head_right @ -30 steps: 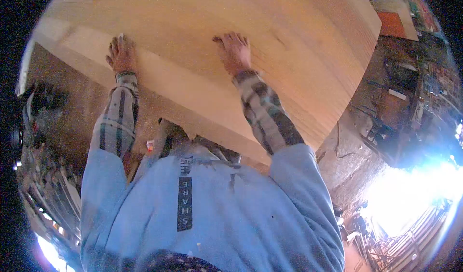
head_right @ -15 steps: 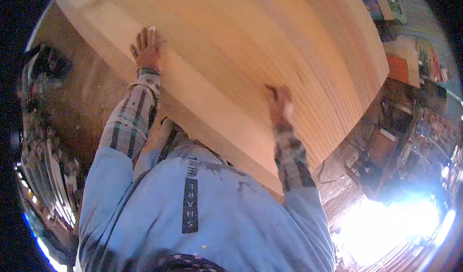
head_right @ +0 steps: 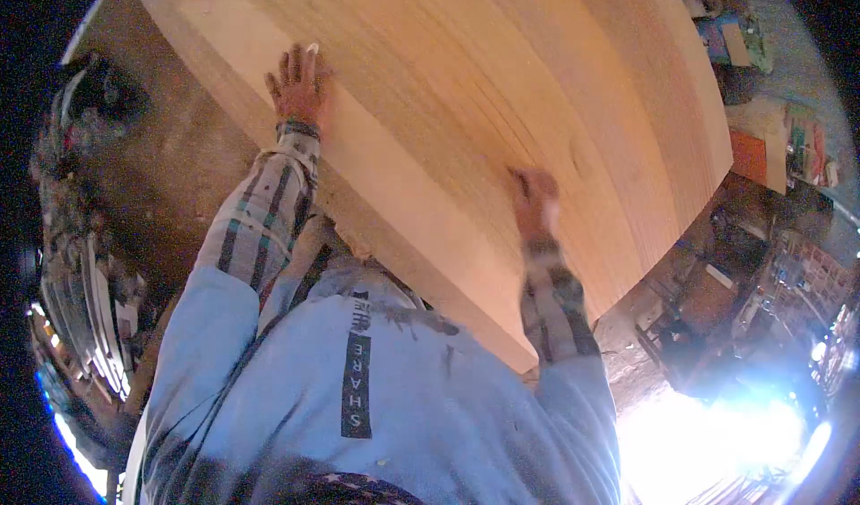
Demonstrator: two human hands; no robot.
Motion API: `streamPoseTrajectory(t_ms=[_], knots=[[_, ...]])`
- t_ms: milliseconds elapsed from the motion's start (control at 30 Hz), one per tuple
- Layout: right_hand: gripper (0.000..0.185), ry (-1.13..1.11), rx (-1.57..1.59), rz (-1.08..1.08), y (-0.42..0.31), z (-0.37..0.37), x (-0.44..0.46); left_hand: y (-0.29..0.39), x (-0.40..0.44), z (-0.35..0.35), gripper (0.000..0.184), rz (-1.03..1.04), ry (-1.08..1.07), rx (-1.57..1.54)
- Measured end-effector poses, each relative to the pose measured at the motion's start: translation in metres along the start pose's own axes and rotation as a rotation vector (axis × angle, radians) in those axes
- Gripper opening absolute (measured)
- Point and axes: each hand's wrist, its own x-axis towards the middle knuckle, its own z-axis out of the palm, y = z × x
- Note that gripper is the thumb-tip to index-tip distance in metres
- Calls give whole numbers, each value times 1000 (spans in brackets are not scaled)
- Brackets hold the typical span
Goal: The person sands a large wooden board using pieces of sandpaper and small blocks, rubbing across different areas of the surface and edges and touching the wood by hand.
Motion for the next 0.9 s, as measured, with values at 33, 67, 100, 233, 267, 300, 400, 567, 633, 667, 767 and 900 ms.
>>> streamPoseTrajectory(t_ms=[33,67,100,233,267,300,400,567,633,667,767,900], knots=[[12,-10,-63,-18,23,-15,-31,-1,1,1,54,11,9,28],[12,-15,-67,-25,24,-22,-41,-1,2,-1,54,2,9,25],[11,-1,-49,46,24,-26,-48,0,3,-5,54,0,-5,18],[11,42,88,10,-34,19,35,4,-4,-1,55,20,-16,40],[14,61,74,-55,-54,48,72,3,-4,1,55,14,-17,51],[19,59,85,-114,-78,74,118,1,-4,2,56,19,-24,31],[25,121,67,-187,-146,154,239,0,-3,-4,57,21,-28,14],[27,70,-28,-146,-172,149,257,-1,-2,-1,58,35,-24,10],[23,210,109,-286,-111,128,187,-3,-2,5,58,23,-2,15],[19,195,58,-401,-95,83,142,-2,-3,4,58,19,0,-4],[11,36,-88,-197,-19,18,27,2,-1,-1,58,16,-10,-30],[8,74,-202,-62,11,-24,-19,4,-1,1,56,10,-8,6]])
